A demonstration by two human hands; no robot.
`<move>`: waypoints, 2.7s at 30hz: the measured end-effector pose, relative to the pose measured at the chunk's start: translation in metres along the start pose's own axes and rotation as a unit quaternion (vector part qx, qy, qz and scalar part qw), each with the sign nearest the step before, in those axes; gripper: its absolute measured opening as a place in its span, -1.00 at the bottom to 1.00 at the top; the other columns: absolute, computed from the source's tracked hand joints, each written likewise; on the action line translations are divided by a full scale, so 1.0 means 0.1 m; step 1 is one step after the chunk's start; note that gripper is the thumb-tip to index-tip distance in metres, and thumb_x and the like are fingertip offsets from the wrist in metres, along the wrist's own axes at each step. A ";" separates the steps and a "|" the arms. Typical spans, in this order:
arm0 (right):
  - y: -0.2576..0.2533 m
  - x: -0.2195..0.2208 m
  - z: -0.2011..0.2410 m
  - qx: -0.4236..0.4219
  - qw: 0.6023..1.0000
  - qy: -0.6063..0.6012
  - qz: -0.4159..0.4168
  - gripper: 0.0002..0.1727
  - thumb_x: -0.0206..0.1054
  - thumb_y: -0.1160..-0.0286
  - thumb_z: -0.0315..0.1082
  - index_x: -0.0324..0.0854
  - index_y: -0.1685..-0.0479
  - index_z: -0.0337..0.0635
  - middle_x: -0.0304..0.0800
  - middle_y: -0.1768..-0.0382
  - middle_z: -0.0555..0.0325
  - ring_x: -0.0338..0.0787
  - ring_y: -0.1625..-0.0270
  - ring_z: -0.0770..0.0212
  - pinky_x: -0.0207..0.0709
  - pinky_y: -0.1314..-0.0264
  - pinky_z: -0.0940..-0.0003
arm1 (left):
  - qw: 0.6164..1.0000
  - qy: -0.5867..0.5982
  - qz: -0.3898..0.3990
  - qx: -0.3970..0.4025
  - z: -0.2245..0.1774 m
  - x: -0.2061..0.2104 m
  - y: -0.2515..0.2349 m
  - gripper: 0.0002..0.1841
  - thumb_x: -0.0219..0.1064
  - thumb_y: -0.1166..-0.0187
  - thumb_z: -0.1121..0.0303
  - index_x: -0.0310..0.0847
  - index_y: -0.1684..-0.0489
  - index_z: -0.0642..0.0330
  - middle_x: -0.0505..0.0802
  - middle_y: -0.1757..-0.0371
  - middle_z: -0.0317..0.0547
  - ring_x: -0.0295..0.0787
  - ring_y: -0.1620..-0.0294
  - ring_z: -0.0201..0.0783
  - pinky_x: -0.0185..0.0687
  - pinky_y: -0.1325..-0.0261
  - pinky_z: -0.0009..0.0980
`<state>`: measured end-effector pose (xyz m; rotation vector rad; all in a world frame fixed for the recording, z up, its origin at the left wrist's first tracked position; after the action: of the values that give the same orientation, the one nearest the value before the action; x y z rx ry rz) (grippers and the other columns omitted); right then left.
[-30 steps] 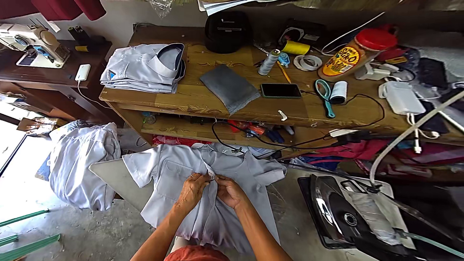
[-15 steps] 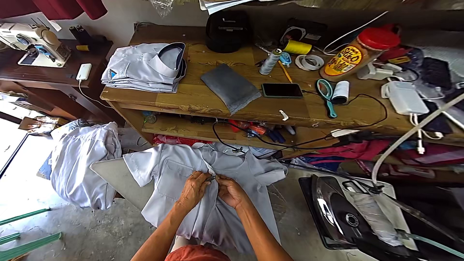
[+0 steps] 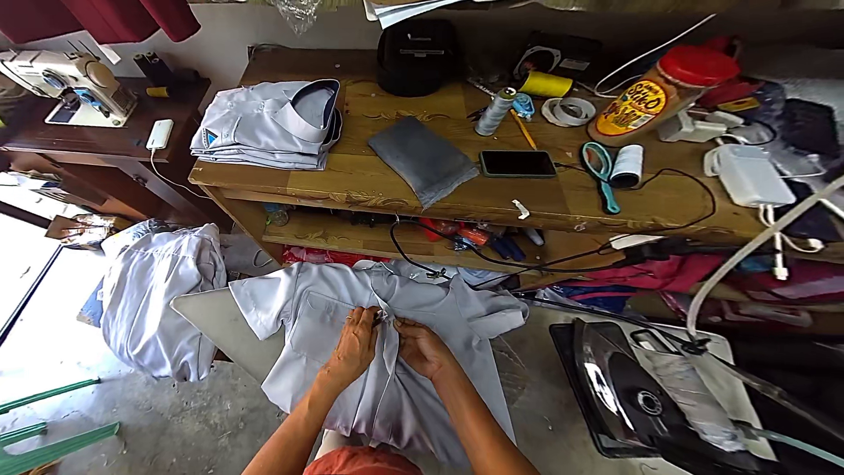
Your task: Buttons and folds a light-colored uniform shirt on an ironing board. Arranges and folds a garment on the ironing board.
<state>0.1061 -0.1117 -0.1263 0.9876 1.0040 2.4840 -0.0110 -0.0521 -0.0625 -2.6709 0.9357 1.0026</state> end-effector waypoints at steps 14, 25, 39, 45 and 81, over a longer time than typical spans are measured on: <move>0.00 0.01 0.01 -0.003 1.000 -0.015 -0.011 -0.81 0.06 -0.78 -0.45 0.60 -0.01 -0.29 0.84 0.24 0.04 0.86 0.18 0.22 0.76 0.02 0.27 | 0.981 -0.113 0.155 -0.028 0.03 0.24 -0.02 -0.56 0.11 -0.79 0.36 0.46 -0.57 0.40 0.78 -0.32 0.32 0.72 -0.42 0.22 0.49 -0.57 0.04; 0.01 0.01 -0.01 -0.010 1.000 -0.020 -0.008 -0.81 0.07 -0.78 -0.46 0.61 0.01 -0.29 0.84 0.27 0.04 0.87 0.21 0.23 0.77 0.06 0.30 | 0.989 -0.090 0.121 0.000 0.04 0.24 -0.01 -0.60 0.12 -0.77 0.38 0.57 -0.46 0.42 0.83 -0.26 0.30 0.78 -0.35 0.19 0.55 -0.52 0.04; 0.03 0.10 0.04 -0.089 0.987 0.132 -0.013 -0.87 0.25 -0.67 -0.51 0.70 0.20 -0.31 0.82 0.38 0.11 0.80 0.36 0.30 0.74 0.21 0.36 | 0.980 -0.006 0.045 -0.193 0.42 0.06 0.07 -0.72 0.28 -0.63 0.28 0.77 -0.05 0.30 0.86 -0.05 0.13 0.83 -0.11 0.06 0.68 -0.27 0.10; -0.01 0.16 0.02 -0.130 0.971 0.199 -0.012 -0.87 0.29 -0.64 -0.49 0.72 0.19 -0.34 0.80 0.36 0.13 0.77 0.34 0.32 0.72 0.18 0.37 | 0.929 0.286 -0.003 -0.234 0.57 0.00 0.06 -0.86 0.45 -0.52 0.43 0.76 0.13 0.32 0.78 0.44 -0.17 0.62 0.54 -0.40 0.60 0.39 -0.43; 0.15 0.34 0.16 -0.303 0.869 0.390 -0.043 -0.88 0.49 -0.34 -0.42 0.77 0.23 -0.27 0.82 0.39 0.17 0.78 0.36 0.37 0.70 0.19 0.42 | 0.916 0.331 0.003 -0.226 0.55 0.11 0.08 -0.85 0.25 -0.63 0.46 0.48 0.03 0.36 0.58 0.42 -0.16 0.50 0.53 -0.36 0.54 0.39 -0.40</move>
<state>0.0927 -0.0974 -0.0909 -0.2799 0.3257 2.8517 -0.0399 -0.0456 -0.1112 -3.5055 0.8785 0.3064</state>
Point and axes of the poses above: each hand's wrist, its own y-axis away from the middle knuckle, its own x-axis out of the palm, z = x × y, the point moved 9 cm from there along -y, towards the middle knuckle
